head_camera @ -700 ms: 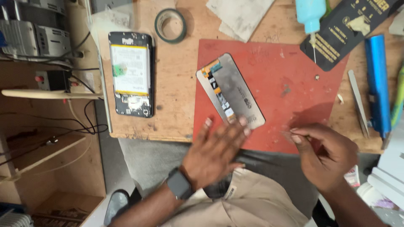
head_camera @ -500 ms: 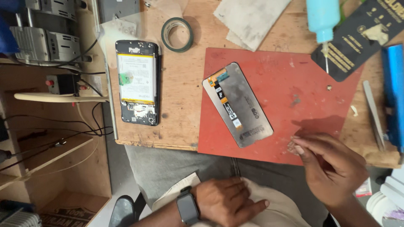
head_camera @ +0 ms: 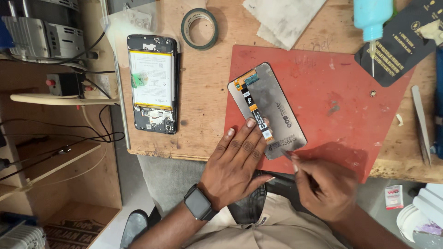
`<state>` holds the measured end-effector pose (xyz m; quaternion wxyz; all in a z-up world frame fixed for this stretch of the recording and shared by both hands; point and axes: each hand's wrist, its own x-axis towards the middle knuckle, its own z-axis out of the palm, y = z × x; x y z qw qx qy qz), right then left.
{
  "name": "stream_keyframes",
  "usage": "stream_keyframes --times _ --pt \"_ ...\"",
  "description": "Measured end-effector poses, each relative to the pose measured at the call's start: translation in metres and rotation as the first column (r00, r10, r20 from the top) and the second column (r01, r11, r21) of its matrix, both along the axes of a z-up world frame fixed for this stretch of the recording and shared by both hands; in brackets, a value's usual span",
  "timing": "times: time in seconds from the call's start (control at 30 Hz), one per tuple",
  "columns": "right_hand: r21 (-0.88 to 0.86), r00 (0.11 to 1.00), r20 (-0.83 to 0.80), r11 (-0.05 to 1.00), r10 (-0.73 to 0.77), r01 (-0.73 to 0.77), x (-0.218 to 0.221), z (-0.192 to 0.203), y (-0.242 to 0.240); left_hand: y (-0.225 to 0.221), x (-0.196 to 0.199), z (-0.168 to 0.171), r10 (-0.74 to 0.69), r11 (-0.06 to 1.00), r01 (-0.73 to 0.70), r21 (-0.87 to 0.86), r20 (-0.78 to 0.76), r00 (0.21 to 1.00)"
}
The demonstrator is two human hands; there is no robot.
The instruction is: The person cleans and prepares a replacement mobile phone screen by using a small tool to scrape the edges and then manipulates a flexible connector.
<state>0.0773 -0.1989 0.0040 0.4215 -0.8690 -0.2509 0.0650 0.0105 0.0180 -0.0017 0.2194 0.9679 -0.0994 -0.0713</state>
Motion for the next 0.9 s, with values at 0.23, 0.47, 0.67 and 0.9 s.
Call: stream_keyframes --times 0.23,0.47,0.67,0.9 --pt "0.031 0.998 0.015 0.998 0.054 -0.055 -0.004 -0.001 0.0 0.0 -0.003 -0.004 -0.012 1.0 0.012 0.008 0.008 1.0" --pt "0.056 0.995 0.042 0.994 0.09 -0.092 -0.003 0.0 0.001 -0.001 -0.003 -0.003 -0.003 1.0 0.003 0.017 0.005 1.0" --pt "-0.017 0.998 -0.056 0.999 -0.036 0.035 -0.001 0.004 -0.001 -0.001 -0.001 -0.001 0.0 1.0 -0.001 0.026 0.017 1.0" --pt "-0.127 0.985 0.0 0.977 -0.174 0.173 0.016 0.005 -0.012 -0.003 -0.003 0.002 -0.041 0.999 0.042 -0.018 0.061 0.997"
